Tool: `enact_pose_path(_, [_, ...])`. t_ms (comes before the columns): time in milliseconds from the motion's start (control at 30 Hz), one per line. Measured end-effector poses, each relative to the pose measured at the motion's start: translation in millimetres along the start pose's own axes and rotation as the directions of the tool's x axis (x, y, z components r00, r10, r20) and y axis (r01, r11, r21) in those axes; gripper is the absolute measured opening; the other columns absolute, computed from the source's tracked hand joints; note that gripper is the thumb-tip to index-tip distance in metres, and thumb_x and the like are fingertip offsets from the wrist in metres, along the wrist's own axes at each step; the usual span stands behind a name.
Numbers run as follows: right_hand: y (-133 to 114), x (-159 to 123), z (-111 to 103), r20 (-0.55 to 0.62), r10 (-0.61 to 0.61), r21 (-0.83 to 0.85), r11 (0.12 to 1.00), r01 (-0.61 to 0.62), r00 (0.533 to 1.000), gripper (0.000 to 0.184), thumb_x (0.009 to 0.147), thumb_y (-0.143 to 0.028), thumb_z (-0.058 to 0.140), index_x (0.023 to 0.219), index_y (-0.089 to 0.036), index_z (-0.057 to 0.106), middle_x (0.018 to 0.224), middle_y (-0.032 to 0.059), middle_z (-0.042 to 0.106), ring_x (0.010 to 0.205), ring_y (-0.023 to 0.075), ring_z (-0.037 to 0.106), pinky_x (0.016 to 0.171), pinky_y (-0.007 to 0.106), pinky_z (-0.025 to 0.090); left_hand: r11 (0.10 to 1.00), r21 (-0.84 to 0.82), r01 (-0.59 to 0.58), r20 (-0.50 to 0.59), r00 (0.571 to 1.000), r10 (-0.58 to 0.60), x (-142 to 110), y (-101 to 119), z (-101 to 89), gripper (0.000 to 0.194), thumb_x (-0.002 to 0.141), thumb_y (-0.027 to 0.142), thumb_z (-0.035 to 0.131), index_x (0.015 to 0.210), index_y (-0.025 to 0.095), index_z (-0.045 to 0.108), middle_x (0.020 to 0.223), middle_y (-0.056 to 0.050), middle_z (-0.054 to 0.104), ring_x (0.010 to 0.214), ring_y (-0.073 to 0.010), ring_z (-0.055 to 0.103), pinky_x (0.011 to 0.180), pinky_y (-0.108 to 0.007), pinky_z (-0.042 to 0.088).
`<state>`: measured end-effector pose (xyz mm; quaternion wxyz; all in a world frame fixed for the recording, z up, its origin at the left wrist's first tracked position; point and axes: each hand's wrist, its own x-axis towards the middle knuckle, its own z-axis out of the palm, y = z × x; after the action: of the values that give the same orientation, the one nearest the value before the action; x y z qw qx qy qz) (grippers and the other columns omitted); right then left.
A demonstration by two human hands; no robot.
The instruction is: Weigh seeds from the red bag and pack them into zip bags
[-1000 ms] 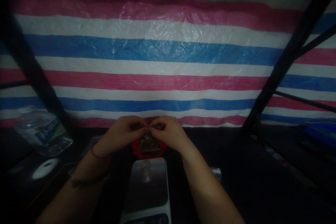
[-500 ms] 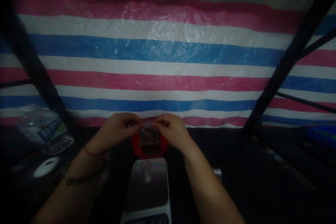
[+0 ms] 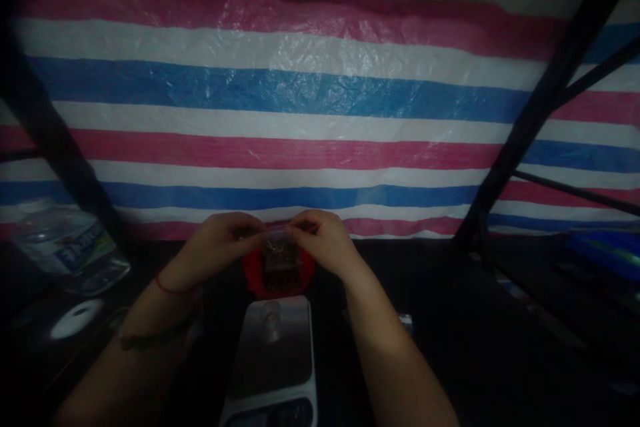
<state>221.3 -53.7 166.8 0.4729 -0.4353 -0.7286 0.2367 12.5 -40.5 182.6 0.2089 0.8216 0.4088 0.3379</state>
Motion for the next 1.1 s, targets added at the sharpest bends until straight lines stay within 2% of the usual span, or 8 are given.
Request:
enact_pose_path(167, [-1.1,-1.0,1.1,0.026,-0.030,-0.016,0.999,0.030,0.999,0.007,0.078,-0.022,0.063,0.077,-0.017,0.068,0.074,0.0015,0.068,0.067,0.0115,0.061,0.062,0.023,0.047,1.000,0.012,0.004,0.014,1.000,-0.004,1.2,0.1,2.2,0.024,0.076,0.037,0.060,0.082,0.016,0.070,0.076,-0.003,0.071,0.066,-0.0137,0.062,0.059,-0.023,0.046])
enact_pose_path(400, [4.9,0.6,10.4,0.071,-0.002,-0.024,1.000,0.004,0.997,0.010,0.077,-0.025,0.065,0.081,-0.017,0.070,0.078,0.0024,0.069,0.069,0.0128,0.062,0.062,0.023,0.047,1.000,0.024,0.003,0.005,1.000,-0.003,0.5,0.9,-0.3,0.025,0.077,0.038,0.059,0.081,0.016,0.070,0.076,-0.004,0.071,0.065,-0.0137,0.061,0.058,-0.022,0.046])
enact_pose_path(667, [5.3,0.3,11.7,0.041,-0.009,-0.078,0.997,0.013,0.999,0.011,0.079,-0.025,0.062,0.082,-0.019,0.070,0.080,0.0027,0.070,0.071,0.0138,0.063,0.066,0.026,0.048,1.000,0.002,-0.004,-0.002,1.000,0.004,-0.5,0.3,1.7,0.030,0.078,0.043,0.057,0.083,0.016,0.070,0.075,-0.003,0.070,0.065,-0.0134,0.060,0.058,-0.022,0.045])
enact_pose_path(833, [14.4,4.8,4.1,0.045,0.031,-0.248,0.969,-0.019,0.999,0.015,0.082,-0.020,0.056,0.087,-0.019,0.070,0.084,0.0038,0.071,0.076,0.0153,0.063,0.071,0.027,0.048,0.996,0.048,0.076,-0.028,0.997,-0.075,-5.4,-0.6,-10.9,0.037,0.080,0.047,0.051,0.091,0.017,0.069,0.078,-0.003,0.070,0.068,-0.0149,0.060,0.061,-0.023,0.044])
enact_pose_path(900, [24.8,7.5,-2.6,0.096,0.090,-0.383,0.922,-0.046,0.991,0.019,0.080,-0.015,0.055,0.088,-0.019,0.071,0.088,0.0045,0.072,0.079,0.0157,0.064,0.072,0.027,0.047,0.985,0.115,0.129,0.042,0.990,-0.135,-10.7,-7.8,-17.8,0.037,0.079,0.046,0.050,0.092,0.018,0.069,0.080,-0.003,0.070,0.070,-0.0159,0.060,0.063,-0.024,0.044])
enact_pose_path(967, [40.5,9.6,-9.8,0.167,0.198,-0.523,0.848,-0.083,0.966,0.020,0.078,-0.012,0.055,0.085,-0.019,0.073,0.087,0.0056,0.072,0.079,0.0161,0.064,0.070,0.025,0.046,0.964,0.210,0.161,0.170,0.965,-0.198,-19.7,-23.2,-22.1,0.035,0.077,0.045,0.051,0.089,0.018,0.070,0.081,-0.004,0.070,0.072,-0.0176,0.061,0.066,-0.026,0.045])
enact_pose_path(1067, [71.2,10.7,-18.7,0.222,0.381,-0.678,0.722,-0.139,0.898,0.016,0.074,-0.011,0.061,0.079,-0.018,0.074,0.080,0.0072,0.073,0.074,0.0164,0.065,0.064,0.024,0.045,0.893,0.393,0.218,0.295,0.890,-0.347,-42.4,-60.3,-22.3,0.030,0.072,0.040,0.053,0.085,0.020,0.071,0.086,-0.006,0.071,0.076,-0.0211,0.063,0.068,-0.029,0.045])
enact_pose_path(1100, [81.9,10.6,-20.7,0.245,0.452,-0.713,0.683,-0.156,0.858,0.011,0.072,-0.012,0.065,0.076,-0.017,0.074,0.075,0.0075,0.072,0.069,0.0162,0.065,0.061,0.023,0.045,0.866,0.440,0.237,0.325,0.857,-0.399,-52.1,-74.0,-21.4,0.029,0.069,0.038,0.055,0.084,0.019,0.072,0.086,-0.008,0.071,0.077,-0.0224,0.063,0.068,-0.030,0.045])
